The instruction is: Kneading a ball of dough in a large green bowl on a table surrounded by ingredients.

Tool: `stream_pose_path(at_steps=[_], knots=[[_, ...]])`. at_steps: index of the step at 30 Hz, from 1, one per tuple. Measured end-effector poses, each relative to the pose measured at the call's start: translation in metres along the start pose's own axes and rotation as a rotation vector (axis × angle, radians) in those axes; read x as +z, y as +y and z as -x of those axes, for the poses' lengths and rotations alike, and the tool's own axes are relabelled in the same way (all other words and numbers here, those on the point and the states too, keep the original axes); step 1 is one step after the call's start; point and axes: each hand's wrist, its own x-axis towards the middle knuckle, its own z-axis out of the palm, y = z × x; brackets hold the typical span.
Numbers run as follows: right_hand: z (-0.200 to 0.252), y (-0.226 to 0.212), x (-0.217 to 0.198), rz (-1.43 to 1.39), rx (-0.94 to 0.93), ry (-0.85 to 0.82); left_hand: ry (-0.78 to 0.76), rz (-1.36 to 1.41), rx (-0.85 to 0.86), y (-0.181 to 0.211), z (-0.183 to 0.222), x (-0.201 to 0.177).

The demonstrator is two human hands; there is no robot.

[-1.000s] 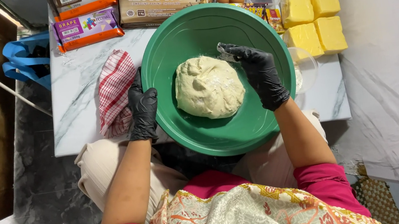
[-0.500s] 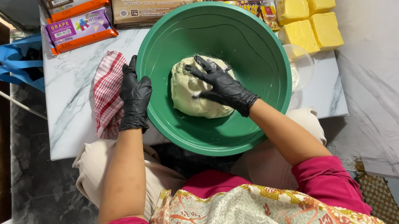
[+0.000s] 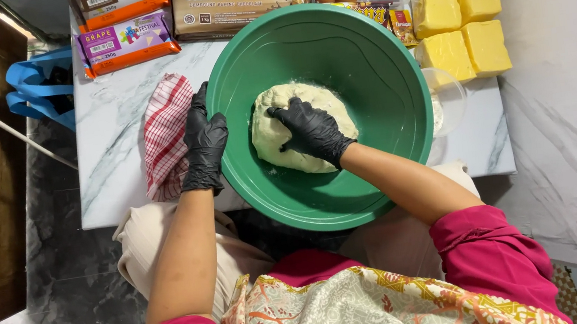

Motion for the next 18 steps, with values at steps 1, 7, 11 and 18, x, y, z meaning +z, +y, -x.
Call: stream_pose_path(at_steps=[1, 7, 11, 18], knots=[[0.000, 0.007, 0.005, 0.000, 0.002, 0.001, -0.001, -0.001, 0.001, -0.003, -0.004, 0.003], [-0.004, 0.033, 0.029, -0.045, -0.185, 0.176, 0.080, -0.004, -0.023, -0.010, -0.018, 0.012], [0.002, 0.034, 0.031, 0.046, -0.224, 0.297, 0.070, 0.007, -0.026, -0.002, -0.011, 0.007], [-0.002, 0.029, 0.044, 0.116, -0.227, 0.487, 0.040, 0.040, -0.014, 0.008, -0.005, 0.001]])
